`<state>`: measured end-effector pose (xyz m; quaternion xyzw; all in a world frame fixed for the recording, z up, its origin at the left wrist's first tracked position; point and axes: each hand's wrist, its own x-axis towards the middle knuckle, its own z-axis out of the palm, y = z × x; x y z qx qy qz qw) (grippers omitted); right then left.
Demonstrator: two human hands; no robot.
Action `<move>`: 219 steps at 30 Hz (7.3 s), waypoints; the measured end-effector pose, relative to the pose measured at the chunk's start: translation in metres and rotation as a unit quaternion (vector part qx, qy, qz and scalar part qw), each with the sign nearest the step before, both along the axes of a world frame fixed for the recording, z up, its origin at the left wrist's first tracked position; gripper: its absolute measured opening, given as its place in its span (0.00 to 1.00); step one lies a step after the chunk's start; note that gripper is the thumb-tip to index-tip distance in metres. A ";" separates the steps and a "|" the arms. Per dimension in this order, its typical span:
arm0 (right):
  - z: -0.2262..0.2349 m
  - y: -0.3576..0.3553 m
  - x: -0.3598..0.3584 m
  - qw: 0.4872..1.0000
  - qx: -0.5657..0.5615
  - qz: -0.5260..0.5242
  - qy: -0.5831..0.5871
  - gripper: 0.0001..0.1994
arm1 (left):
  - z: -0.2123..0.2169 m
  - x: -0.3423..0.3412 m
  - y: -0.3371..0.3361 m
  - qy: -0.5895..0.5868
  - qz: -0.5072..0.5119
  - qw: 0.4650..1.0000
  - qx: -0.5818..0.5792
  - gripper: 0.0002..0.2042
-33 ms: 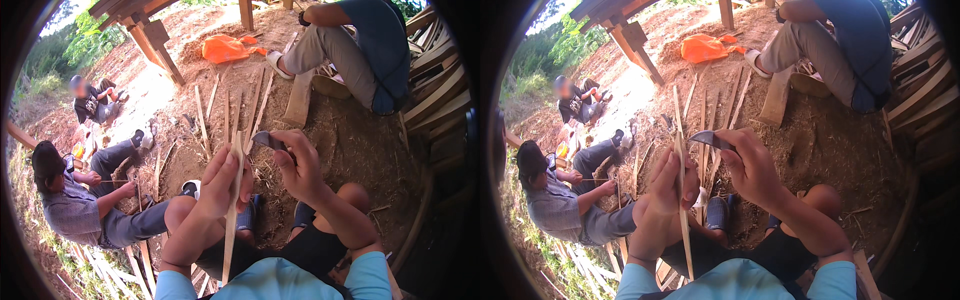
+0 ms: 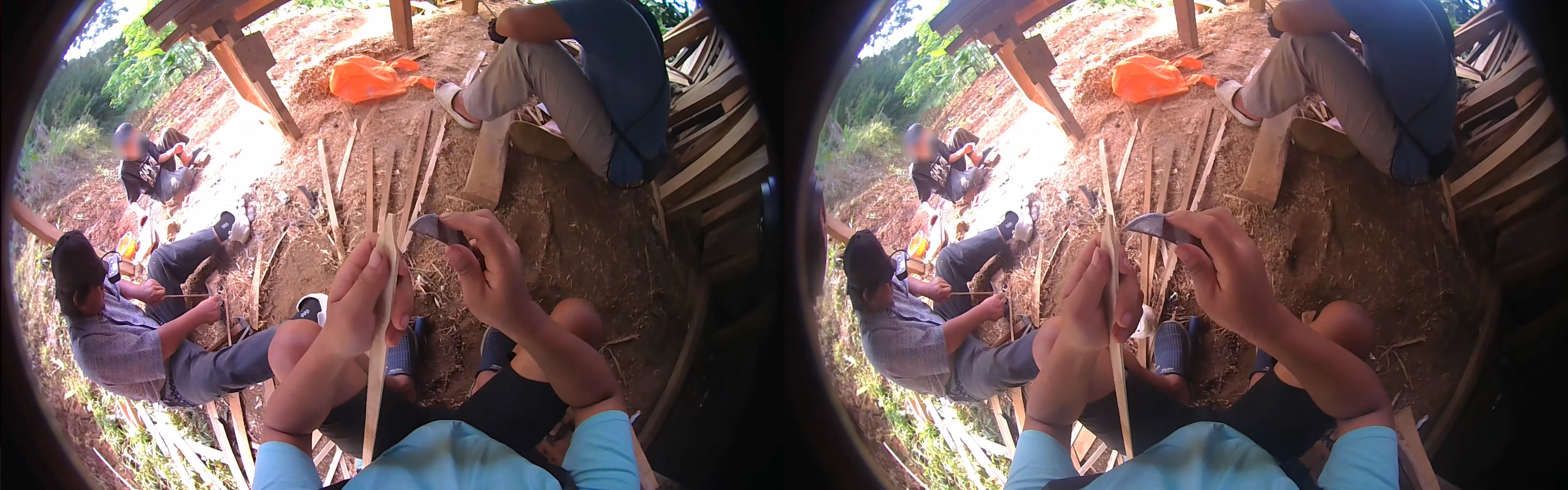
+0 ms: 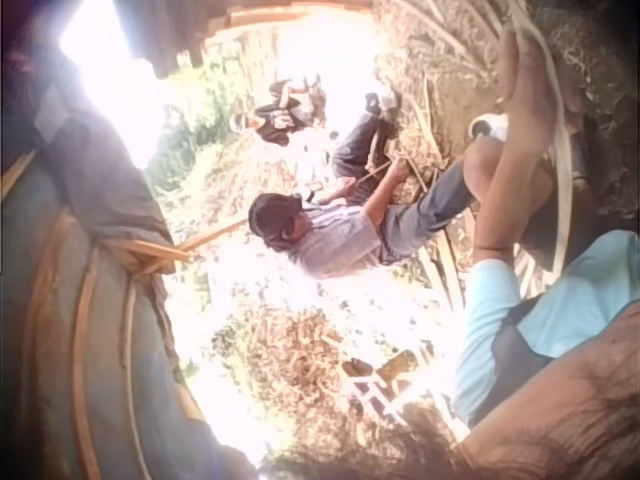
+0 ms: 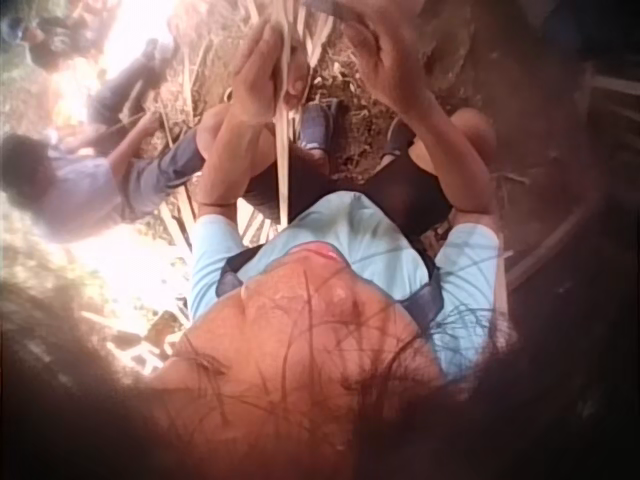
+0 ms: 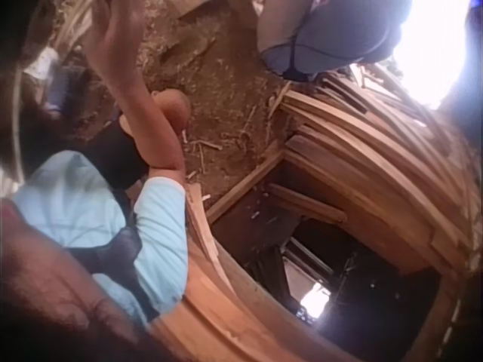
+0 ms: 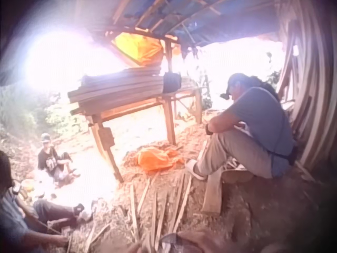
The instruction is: The person sits on the ground and uses a curved blade to shave thin strips from a long piece of wood. They repeatedly pull the blade along the wood to create shavings, while other people work nearby.
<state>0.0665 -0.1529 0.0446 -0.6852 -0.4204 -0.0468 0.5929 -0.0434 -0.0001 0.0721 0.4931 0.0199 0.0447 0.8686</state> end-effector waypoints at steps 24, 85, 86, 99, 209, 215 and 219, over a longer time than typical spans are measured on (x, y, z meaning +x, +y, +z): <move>0.006 -0.007 0.014 0.994 -0.016 0.094 -0.061 0.16 | -0.007 -0.008 -0.017 0.029 0.018 0.993 0.114 0.14; -0.006 -0.013 0.067 0.969 0.039 -0.226 0.092 0.18 | 0.003 -0.001 -0.034 0.119 -0.050 0.969 0.211 0.15; 0.005 -0.019 0.053 0.973 0.041 -0.183 0.134 0.19 | 0.005 0.003 -0.026 0.145 -0.002 0.970 0.195 0.15; 0.011 -0.003 -0.015 0.997 -0.065 -0.002 -0.034 0.18 | -0.005 0.001 -0.005 0.116 0.033 0.992 0.034 0.19; -0.002 0.001 0.079 0.952 -0.116 -0.274 -0.079 0.16 | 0.016 -0.034 -0.052 0.053 -0.055 0.953 0.292 0.11; 0.016 -0.009 0.004 0.988 -0.092 -0.093 -0.086 0.17 | 0.005 -0.007 0.002 0.109 0.011 0.984 0.143 0.13; 0.019 -0.008 -0.001 0.987 -0.088 -0.018 -0.133 0.18 | 0.005 -0.007 0.001 0.085 0.010 0.988 0.125 0.13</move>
